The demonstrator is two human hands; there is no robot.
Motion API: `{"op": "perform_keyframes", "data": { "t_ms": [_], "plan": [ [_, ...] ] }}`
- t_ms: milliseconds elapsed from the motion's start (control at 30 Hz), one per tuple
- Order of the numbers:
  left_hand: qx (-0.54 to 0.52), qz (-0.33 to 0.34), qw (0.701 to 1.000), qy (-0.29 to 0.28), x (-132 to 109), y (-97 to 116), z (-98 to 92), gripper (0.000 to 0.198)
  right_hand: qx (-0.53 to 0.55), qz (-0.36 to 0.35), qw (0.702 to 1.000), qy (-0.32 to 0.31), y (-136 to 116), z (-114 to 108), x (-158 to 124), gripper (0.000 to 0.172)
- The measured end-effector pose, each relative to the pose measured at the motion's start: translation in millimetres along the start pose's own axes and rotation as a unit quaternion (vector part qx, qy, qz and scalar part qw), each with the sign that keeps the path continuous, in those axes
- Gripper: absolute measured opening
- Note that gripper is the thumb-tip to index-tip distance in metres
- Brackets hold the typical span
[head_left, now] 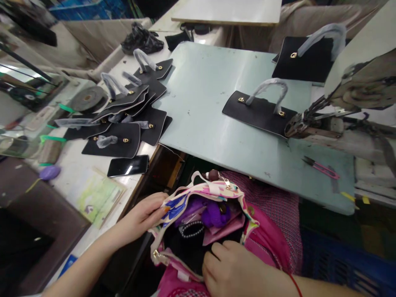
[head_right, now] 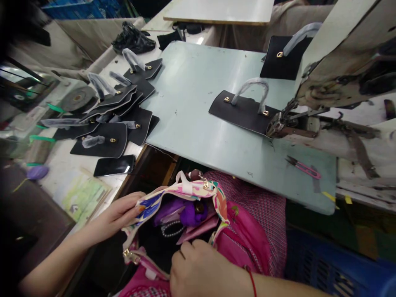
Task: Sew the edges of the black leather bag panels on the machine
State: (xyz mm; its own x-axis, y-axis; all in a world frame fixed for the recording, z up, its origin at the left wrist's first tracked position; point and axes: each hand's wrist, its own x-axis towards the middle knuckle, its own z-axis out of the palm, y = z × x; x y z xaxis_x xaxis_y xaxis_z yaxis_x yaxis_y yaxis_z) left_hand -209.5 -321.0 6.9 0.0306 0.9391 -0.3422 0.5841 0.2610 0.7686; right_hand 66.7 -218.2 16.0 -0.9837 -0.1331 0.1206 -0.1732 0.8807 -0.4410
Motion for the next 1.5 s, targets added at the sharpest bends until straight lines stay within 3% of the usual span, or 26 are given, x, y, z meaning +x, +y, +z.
{"op": "perform_keyframes", "data": {
  "t_ms": [133, 333, 467, 533, 700, 900, 1067, 1200, 1333, 1500],
  "plan": [
    [0.003, 0.005, 1.000, -0.003, 19, -1, 3.8, 0.029, 0.054, 0.057, 0.996, -0.047, 9, 6, -5, 0.021],
    [0.012, 0.016, 1.000, -0.014, 34, 17, 1.8, 0.031, 0.109, 0.054, 0.981, -0.149, 50, -24, 12, 0.012],
    [0.036, 0.034, 0.999, 0.008, 37, 30, 5.4, 0.031, 0.035, 0.012, 0.997, -0.063, 68, -22, 39, 0.006],
    [0.051, 0.036, 0.998, 0.016, 37, 30, 7.8, 0.031, 0.005, 0.020, 0.998, -0.060, 73, -16, 43, 0.008],
    [0.067, -0.003, 0.997, 0.032, 35, 26, 8.9, 0.029, -0.018, 0.124, 0.979, -0.163, 74, -6, 17, 0.013],
    [0.060, -0.018, 0.998, 0.011, 40, 35, 7.1, 0.030, -0.014, 0.150, 0.977, -0.149, 57, -30, -25, 0.014],
    [0.041, 0.003, 0.999, 0.012, 52, 43, 10.2, 0.030, 0.033, 0.147, 0.974, -0.167, 45, -40, -36, 0.017],
    [-0.016, 0.007, 0.998, 0.055, 65, 43, 12.2, 0.028, 0.055, 0.182, 0.974, -0.124, 41, -37, -30, 0.029],
    [-0.148, -0.035, 0.986, 0.070, 74, 39, 17.3, 0.026, 0.083, 0.239, 0.965, -0.068, 36, -26, -8, 0.032],
    [-0.244, -0.090, 0.961, 0.092, 76, 34, 27.3, 0.026, 0.224, 0.198, 0.954, 0.000, 30, -3, 36, 0.041]
  ]
}}
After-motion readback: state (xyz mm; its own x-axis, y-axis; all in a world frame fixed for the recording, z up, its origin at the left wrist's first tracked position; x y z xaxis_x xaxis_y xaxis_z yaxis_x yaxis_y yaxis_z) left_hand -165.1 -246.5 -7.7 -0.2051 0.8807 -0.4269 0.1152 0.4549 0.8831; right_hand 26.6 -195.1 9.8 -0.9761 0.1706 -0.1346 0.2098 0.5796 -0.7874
